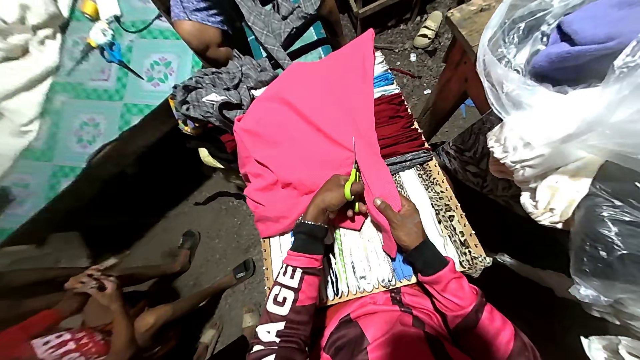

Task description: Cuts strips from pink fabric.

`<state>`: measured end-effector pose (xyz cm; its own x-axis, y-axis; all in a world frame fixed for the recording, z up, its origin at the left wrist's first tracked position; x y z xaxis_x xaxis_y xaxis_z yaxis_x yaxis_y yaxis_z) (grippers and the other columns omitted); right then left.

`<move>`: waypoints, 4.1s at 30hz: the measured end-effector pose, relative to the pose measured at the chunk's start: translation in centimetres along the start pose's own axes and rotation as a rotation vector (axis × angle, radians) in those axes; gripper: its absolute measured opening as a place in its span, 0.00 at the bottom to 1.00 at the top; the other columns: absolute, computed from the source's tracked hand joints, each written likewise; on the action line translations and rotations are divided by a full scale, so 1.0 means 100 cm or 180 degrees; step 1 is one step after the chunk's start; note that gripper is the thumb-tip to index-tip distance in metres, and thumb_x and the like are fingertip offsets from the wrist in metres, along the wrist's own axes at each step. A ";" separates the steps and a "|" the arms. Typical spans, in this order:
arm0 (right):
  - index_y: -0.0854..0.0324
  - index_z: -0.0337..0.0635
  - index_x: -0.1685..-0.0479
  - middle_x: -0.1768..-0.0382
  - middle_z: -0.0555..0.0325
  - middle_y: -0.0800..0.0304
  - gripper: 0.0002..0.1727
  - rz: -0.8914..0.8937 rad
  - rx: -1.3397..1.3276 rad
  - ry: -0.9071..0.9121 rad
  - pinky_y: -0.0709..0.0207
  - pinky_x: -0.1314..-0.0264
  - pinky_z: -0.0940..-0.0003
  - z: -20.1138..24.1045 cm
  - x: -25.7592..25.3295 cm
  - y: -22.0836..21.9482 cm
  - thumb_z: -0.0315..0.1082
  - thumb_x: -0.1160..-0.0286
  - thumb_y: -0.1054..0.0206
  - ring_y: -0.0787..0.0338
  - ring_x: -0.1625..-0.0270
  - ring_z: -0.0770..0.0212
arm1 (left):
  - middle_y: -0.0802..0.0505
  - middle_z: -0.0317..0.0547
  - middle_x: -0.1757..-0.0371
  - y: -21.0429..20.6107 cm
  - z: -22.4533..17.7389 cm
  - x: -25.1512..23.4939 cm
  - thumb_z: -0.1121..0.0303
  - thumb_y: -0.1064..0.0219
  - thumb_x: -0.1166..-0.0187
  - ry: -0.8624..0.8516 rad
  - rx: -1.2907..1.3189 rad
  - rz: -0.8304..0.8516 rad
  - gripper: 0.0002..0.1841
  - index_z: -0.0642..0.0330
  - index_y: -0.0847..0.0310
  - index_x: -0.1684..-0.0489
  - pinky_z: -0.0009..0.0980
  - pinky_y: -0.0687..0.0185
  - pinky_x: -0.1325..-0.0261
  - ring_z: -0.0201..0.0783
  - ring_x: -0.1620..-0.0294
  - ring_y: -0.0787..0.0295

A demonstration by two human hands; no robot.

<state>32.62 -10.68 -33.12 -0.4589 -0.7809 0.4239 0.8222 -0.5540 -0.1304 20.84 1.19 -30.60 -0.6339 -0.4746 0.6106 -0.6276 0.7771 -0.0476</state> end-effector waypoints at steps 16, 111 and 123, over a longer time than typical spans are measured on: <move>0.15 0.40 0.40 0.56 0.55 0.04 0.16 0.0013 -0.0044 -0.0087 0.09 0.45 0.64 0.000 0.001 0.003 0.36 0.23 0.26 0.05 0.53 0.65 | 0.10 0.48 0.78 0.008 -0.007 -0.034 0.65 0.36 0.17 0.0240 0.0111 -0.0026 0.11 0.65 0.18 0.66 0.28 0.20 0.85 0.35 0.85 0.14; 0.15 0.37 0.41 0.54 0.58 0.03 0.18 0.0068 -0.0276 0.0013 0.10 0.41 0.71 -0.002 0.063 0.021 0.35 0.26 0.26 0.05 0.50 0.69 | 0.05 0.48 0.69 0.045 -0.065 -0.107 0.62 0.42 0.12 0.0326 -0.0425 0.0046 0.14 0.63 0.18 0.62 0.27 0.19 0.85 0.35 0.82 0.10; 0.15 0.37 0.40 0.53 0.60 0.03 0.18 0.0101 -0.0277 -0.0052 0.11 0.39 0.73 -0.005 0.072 0.021 0.35 0.27 0.25 0.06 0.48 0.71 | 0.06 0.45 0.74 0.051 -0.067 -0.109 0.66 0.38 0.13 0.0248 -0.0700 -0.0038 0.11 0.65 0.18 0.61 0.21 0.30 0.89 0.27 0.88 0.20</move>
<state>30.89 -17.57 -30.75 -0.4268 -0.7941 0.4328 0.8037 -0.5525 -0.2210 27.53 13.10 -32.17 -0.5849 -0.4577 0.6696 -0.5160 0.8469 0.1282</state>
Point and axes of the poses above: each hand's wrist, its own x-axis away from the middle knuckle, its own y-axis out of the back of the hand, z = x × y, the point moved 9 cm from there along -x, towards the middle knuckle
